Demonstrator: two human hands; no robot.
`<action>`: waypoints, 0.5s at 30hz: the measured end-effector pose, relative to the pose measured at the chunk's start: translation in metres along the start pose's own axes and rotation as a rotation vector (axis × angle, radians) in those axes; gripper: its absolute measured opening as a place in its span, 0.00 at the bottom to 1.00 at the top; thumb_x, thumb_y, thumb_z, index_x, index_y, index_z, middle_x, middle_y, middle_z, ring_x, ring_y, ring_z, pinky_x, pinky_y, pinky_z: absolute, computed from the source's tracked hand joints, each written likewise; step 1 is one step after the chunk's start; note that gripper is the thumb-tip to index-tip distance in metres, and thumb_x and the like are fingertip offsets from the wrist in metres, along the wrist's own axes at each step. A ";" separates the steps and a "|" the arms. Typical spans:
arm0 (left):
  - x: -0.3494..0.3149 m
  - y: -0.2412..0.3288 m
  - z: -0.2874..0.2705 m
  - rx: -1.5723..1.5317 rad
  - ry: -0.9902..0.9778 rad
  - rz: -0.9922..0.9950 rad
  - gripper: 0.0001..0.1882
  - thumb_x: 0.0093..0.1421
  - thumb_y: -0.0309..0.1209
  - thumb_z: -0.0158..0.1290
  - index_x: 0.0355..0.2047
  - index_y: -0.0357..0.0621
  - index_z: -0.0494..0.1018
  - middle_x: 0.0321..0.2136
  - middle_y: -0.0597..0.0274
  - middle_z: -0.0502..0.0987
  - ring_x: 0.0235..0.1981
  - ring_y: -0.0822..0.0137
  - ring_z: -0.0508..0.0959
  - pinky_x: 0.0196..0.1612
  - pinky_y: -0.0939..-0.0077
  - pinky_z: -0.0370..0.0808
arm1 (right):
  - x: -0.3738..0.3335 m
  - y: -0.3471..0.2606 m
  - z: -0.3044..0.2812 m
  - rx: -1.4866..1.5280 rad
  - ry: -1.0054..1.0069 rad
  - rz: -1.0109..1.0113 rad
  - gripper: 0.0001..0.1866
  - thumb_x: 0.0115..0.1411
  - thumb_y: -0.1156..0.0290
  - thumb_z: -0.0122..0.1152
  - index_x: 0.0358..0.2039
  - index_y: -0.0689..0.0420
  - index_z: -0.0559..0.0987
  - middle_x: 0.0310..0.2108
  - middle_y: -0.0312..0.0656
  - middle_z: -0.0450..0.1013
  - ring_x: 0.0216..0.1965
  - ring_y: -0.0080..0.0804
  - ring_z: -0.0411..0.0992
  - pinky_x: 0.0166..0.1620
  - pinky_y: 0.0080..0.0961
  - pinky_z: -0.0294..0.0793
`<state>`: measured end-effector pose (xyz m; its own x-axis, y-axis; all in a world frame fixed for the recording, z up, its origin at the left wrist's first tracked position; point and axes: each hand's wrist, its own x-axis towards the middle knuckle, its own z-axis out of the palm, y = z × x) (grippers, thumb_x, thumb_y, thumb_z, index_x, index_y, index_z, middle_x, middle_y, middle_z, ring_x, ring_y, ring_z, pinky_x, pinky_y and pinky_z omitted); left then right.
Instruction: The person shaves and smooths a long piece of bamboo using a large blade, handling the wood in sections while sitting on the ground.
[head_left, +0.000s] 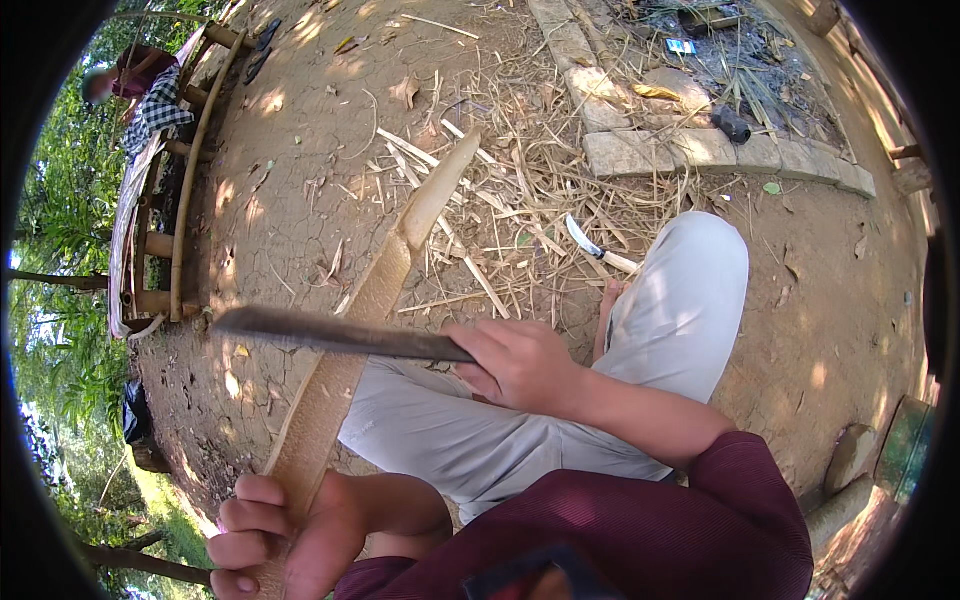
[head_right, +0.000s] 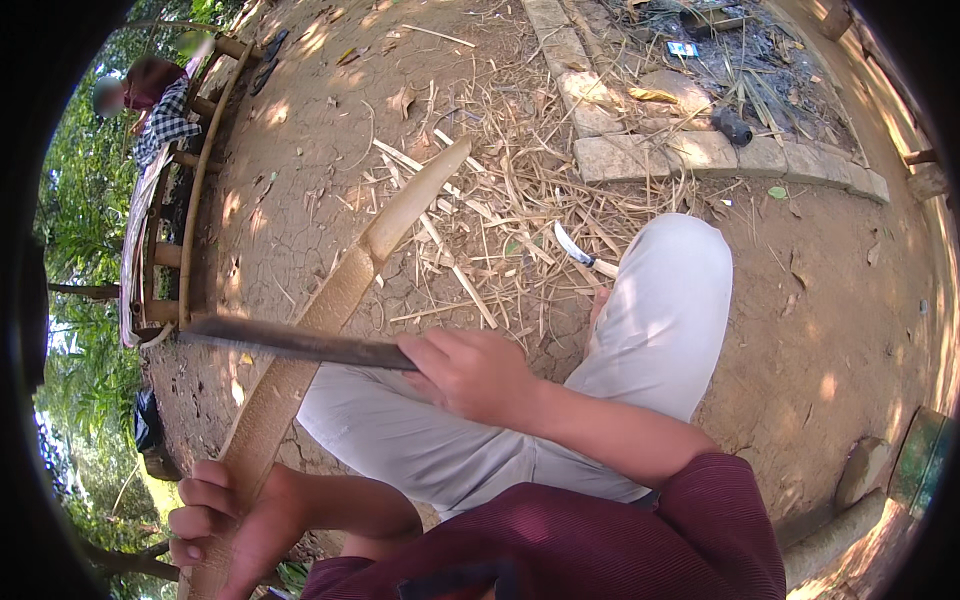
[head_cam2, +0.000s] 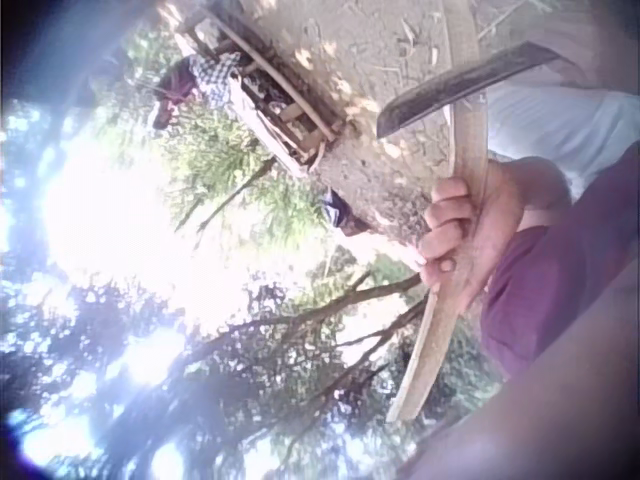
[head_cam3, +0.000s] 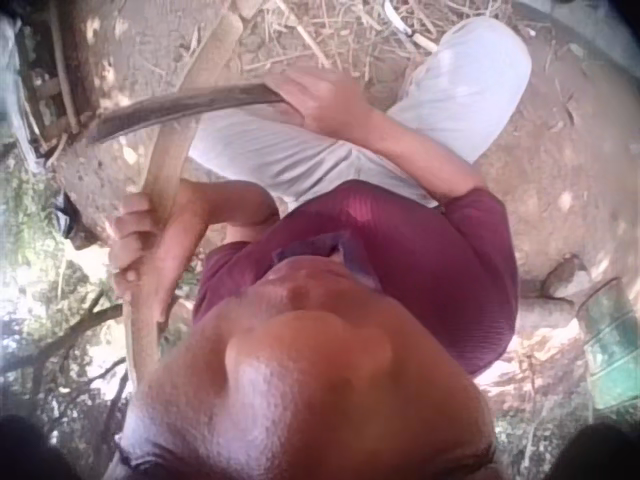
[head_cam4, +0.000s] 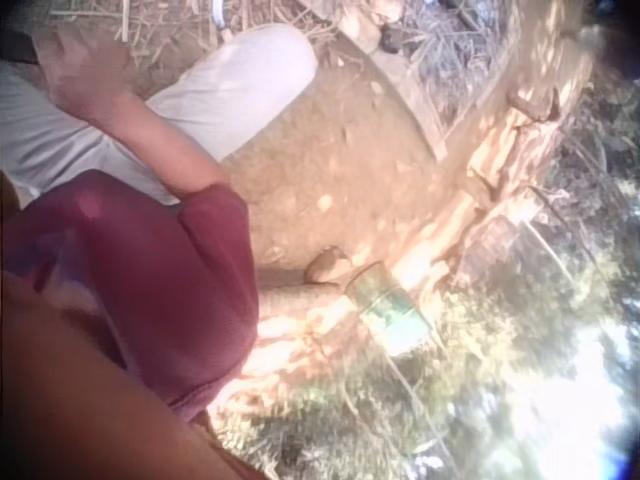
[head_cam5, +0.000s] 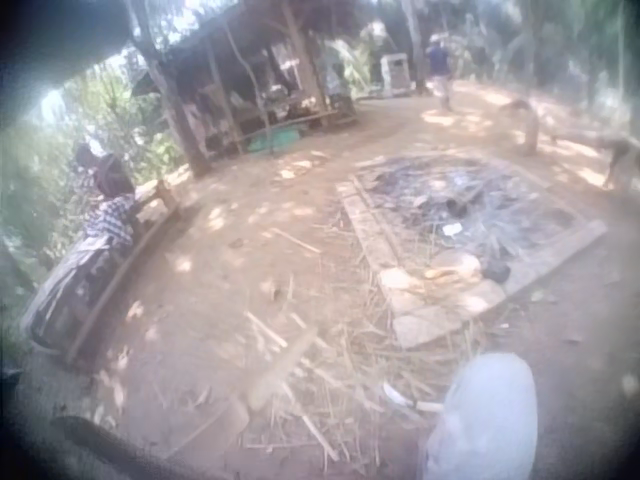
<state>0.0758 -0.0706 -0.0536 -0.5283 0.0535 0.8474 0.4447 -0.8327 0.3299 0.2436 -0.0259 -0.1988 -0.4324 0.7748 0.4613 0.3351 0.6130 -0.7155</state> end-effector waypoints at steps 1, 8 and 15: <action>-0.002 0.000 -0.005 -0.034 0.004 0.003 0.31 0.64 0.70 0.35 0.38 0.56 0.64 0.18 0.71 0.51 0.14 0.73 0.49 0.16 0.76 0.47 | 0.000 -0.002 0.000 -0.007 0.003 -0.031 0.19 0.59 0.62 0.64 0.48 0.57 0.77 0.29 0.41 0.74 0.24 0.39 0.76 0.28 0.33 0.75; -0.018 0.009 -0.013 -0.090 -0.076 -0.031 0.26 0.66 0.66 0.40 0.38 0.56 0.64 0.20 0.73 0.50 0.17 0.74 0.50 0.19 0.75 0.49 | -0.017 0.034 0.023 0.038 0.014 0.139 0.15 0.51 0.68 0.68 0.40 0.55 0.78 0.28 0.41 0.76 0.26 0.41 0.77 0.28 0.33 0.76; -0.021 0.014 -0.024 0.000 -0.003 0.019 0.25 0.67 0.64 0.41 0.38 0.56 0.63 0.21 0.72 0.51 0.16 0.74 0.49 0.19 0.75 0.49 | -0.023 0.037 0.040 0.133 0.016 0.145 0.14 0.51 0.70 0.67 0.40 0.56 0.79 0.29 0.43 0.76 0.26 0.43 0.77 0.29 0.36 0.77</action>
<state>0.0761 -0.0965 -0.0769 -0.5179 0.0397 0.8545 0.4545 -0.8335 0.3142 0.2324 -0.0276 -0.2570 -0.3739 0.8563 0.3563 0.2786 0.4701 -0.8375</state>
